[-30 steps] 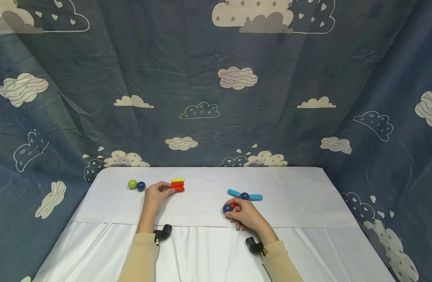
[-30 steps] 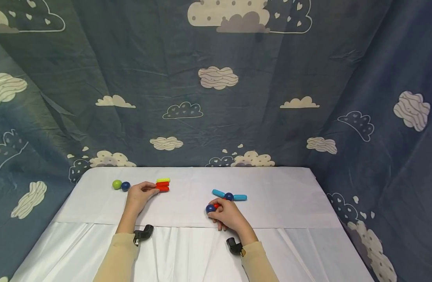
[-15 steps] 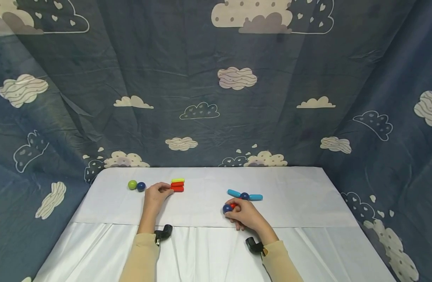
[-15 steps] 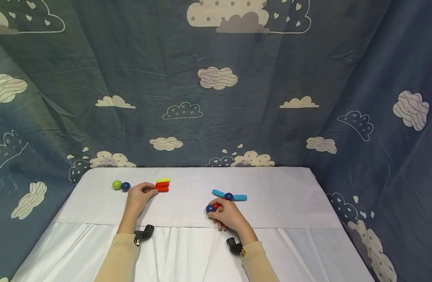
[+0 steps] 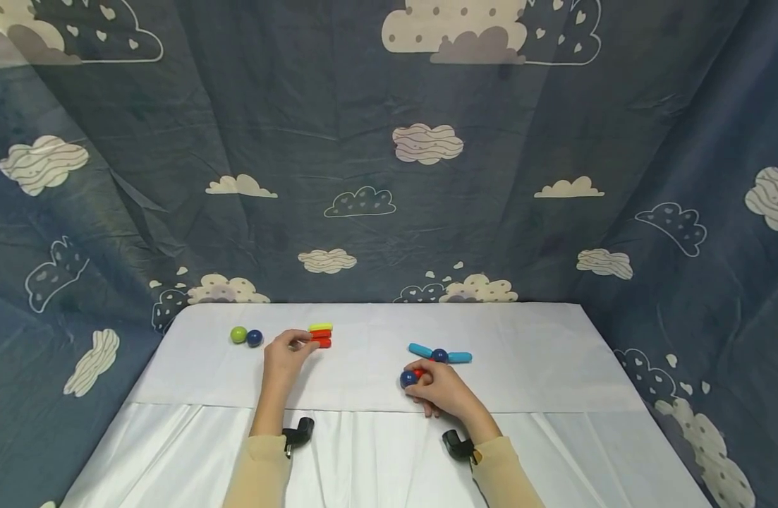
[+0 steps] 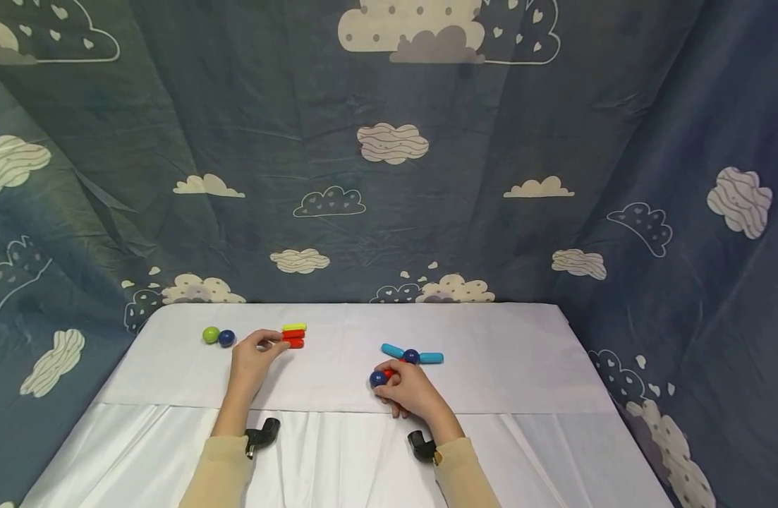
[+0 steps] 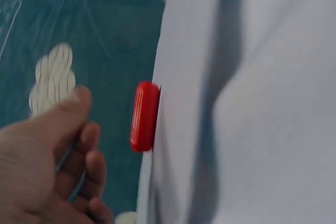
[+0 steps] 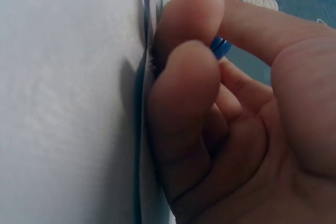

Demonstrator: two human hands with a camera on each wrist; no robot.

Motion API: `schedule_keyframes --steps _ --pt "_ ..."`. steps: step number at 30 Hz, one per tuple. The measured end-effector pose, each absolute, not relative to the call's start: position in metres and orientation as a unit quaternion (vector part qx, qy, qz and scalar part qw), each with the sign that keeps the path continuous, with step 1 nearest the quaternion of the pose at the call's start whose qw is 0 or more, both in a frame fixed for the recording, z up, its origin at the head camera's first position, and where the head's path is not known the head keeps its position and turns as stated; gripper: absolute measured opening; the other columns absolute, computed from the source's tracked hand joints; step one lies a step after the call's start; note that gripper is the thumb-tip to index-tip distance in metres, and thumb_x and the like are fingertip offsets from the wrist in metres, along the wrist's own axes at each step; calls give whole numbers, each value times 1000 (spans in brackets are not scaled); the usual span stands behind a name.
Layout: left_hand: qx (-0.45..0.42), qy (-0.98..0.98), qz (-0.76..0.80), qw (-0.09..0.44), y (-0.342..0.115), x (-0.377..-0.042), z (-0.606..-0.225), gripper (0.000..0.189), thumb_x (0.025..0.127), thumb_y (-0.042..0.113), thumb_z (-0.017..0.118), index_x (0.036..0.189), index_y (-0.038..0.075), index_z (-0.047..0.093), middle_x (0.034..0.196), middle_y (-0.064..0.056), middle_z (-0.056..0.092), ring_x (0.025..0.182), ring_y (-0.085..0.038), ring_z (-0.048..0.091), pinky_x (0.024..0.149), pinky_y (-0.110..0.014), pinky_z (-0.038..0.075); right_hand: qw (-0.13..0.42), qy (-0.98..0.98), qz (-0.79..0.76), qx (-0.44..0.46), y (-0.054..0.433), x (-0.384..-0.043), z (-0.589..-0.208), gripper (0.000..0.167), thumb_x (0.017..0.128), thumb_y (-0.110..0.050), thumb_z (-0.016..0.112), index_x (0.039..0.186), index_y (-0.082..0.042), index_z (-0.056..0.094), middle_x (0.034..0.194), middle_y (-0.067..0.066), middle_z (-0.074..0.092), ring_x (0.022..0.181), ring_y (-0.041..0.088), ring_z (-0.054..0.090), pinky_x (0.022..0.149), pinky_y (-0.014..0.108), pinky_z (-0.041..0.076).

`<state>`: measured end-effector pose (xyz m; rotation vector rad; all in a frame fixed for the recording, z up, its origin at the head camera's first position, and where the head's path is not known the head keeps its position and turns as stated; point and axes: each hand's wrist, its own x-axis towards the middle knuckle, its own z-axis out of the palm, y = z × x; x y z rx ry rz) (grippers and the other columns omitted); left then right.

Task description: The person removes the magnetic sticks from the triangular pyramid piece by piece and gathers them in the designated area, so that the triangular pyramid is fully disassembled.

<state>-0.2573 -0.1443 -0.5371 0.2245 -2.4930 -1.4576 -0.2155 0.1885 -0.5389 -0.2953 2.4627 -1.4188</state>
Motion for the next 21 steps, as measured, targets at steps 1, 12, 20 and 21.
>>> schedule_keyframes --steps 1,12,20,21 --pt "65 -854 -501 122 -140 -254 -535 22 87 18 88 106 8 79 101 -11 77 93 -22 62 77 -26 48 141 855 -487 -106 188 -215 -539 45 96 -18 79 136 -4 64 69 1 65 43 11 54 43 23 43" --pt "-94 -864 -494 14 -69 -230 -536 25 86 25 89 106 16 78 103 0 77 101 -19 68 93 -41 55 156 861 -467 -126 176 -212 -535 56 98 -5 57 154 0 50 84 -1 75 50 13 59 55 24 48" --pt "-142 -875 -462 -18 -38 -225 -549 33 87 30 88 114 16 77 108 1 76 103 -17 67 92 -37 55 167 852 -476 -136 171 -214 -535 56 102 0 49 158 3 43 89 1 74 53 15 61 56 25 47" --pt "-140 -876 -461 -16 -36 -225 -550 33 86 30 89 114 16 78 106 1 76 102 -17 67 91 -36 54 169 853 -475 -135 171 -214 -535 56 102 0 49 158 3 44 88 1 74 53 14 61 57 25 47"
